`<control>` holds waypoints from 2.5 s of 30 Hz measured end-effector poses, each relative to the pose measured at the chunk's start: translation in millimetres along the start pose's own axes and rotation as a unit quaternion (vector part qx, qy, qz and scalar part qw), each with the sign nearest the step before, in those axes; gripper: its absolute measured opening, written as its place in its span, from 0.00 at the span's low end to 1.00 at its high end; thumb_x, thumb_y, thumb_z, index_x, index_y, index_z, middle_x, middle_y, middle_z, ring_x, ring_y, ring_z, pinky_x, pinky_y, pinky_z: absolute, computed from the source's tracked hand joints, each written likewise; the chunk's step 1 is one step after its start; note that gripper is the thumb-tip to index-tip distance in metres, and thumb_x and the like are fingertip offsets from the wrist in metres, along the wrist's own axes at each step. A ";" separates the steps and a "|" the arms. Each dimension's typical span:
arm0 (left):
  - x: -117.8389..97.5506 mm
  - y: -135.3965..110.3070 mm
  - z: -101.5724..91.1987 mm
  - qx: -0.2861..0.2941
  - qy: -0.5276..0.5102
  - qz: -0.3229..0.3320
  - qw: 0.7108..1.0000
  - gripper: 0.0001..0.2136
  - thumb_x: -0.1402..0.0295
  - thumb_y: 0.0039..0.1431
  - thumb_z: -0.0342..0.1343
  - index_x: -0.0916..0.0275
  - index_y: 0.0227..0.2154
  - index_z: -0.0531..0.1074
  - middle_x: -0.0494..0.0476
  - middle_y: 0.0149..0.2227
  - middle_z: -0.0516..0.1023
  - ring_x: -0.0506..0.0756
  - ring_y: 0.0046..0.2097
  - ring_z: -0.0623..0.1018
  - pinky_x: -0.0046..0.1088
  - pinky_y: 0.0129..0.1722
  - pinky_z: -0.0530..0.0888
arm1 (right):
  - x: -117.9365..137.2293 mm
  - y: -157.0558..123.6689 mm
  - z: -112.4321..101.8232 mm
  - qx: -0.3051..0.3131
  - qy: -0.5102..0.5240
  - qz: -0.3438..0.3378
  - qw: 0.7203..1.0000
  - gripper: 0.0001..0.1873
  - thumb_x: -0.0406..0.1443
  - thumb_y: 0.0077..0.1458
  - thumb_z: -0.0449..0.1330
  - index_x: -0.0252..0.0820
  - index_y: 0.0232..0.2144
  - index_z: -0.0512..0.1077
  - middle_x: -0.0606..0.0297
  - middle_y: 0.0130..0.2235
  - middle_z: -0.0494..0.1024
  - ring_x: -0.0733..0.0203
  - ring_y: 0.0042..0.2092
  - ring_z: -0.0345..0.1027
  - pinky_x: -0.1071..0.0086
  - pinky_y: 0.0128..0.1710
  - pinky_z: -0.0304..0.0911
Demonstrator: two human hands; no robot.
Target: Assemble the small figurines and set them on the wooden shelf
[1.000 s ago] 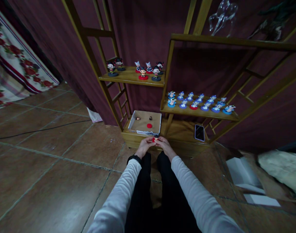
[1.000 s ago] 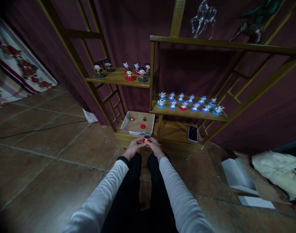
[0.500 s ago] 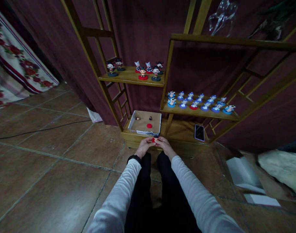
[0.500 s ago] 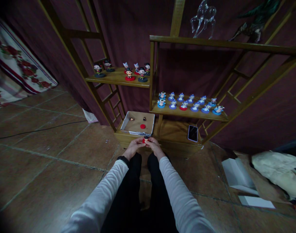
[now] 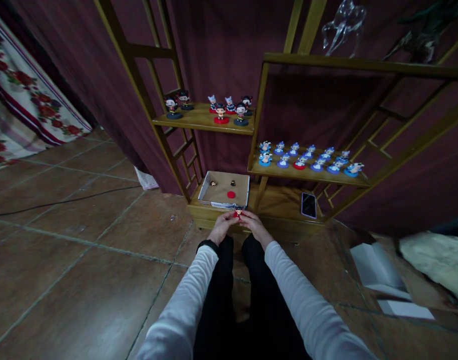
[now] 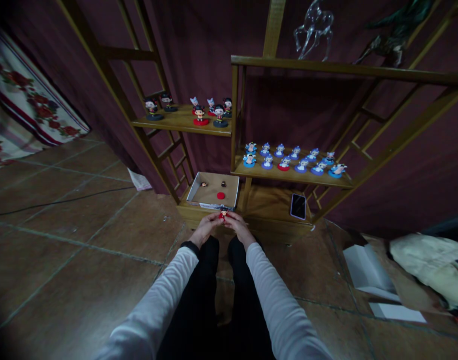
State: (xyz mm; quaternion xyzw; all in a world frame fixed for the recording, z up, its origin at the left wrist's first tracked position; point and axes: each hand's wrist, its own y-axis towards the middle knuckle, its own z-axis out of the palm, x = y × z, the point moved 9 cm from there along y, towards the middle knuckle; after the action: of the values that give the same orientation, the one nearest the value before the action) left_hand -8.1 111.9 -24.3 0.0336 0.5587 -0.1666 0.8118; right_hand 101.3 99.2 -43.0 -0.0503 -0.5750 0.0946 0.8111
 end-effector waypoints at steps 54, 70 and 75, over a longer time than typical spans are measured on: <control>0.8 1.5 -4.3 -0.022 -0.046 0.011 0.999 0.21 0.72 0.34 0.67 0.65 0.37 0.74 0.58 0.35 0.78 0.53 0.38 0.75 0.34 0.47 0.66 | 8.5 -6.9 7.7 0.028 -0.023 -0.025 0.999 0.24 0.43 0.43 0.63 0.49 0.45 0.70 0.64 0.45 0.75 0.57 0.44 0.68 0.63 0.44 0.62; -8.4 -0.5 -7.8 -0.054 0.007 0.058 0.997 0.19 0.71 0.31 0.68 0.66 0.32 0.73 0.55 0.31 0.77 0.52 0.33 0.74 0.31 0.39 0.68 | 3.2 -4.4 3.4 0.010 -0.018 -0.004 1.000 0.23 0.44 0.41 0.63 0.47 0.43 0.72 0.63 0.46 0.75 0.58 0.43 0.69 0.63 0.44 0.62; -11.2 -1.5 -8.6 -0.067 0.030 0.070 0.995 0.19 0.71 0.31 0.68 0.65 0.30 0.71 0.54 0.30 0.76 0.52 0.33 0.73 0.31 0.39 0.67 | 3.7 -3.7 3.9 0.014 -0.012 -0.009 1.000 0.22 0.43 0.41 0.63 0.48 0.42 0.72 0.63 0.45 0.75 0.58 0.44 0.69 0.63 0.44 0.62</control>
State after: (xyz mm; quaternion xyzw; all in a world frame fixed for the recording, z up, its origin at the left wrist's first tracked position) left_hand -19.8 115.2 -17.1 0.0233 0.5890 -0.0703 0.8047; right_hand 99.1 96.2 -37.6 -0.0328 -0.5835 0.0956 0.8058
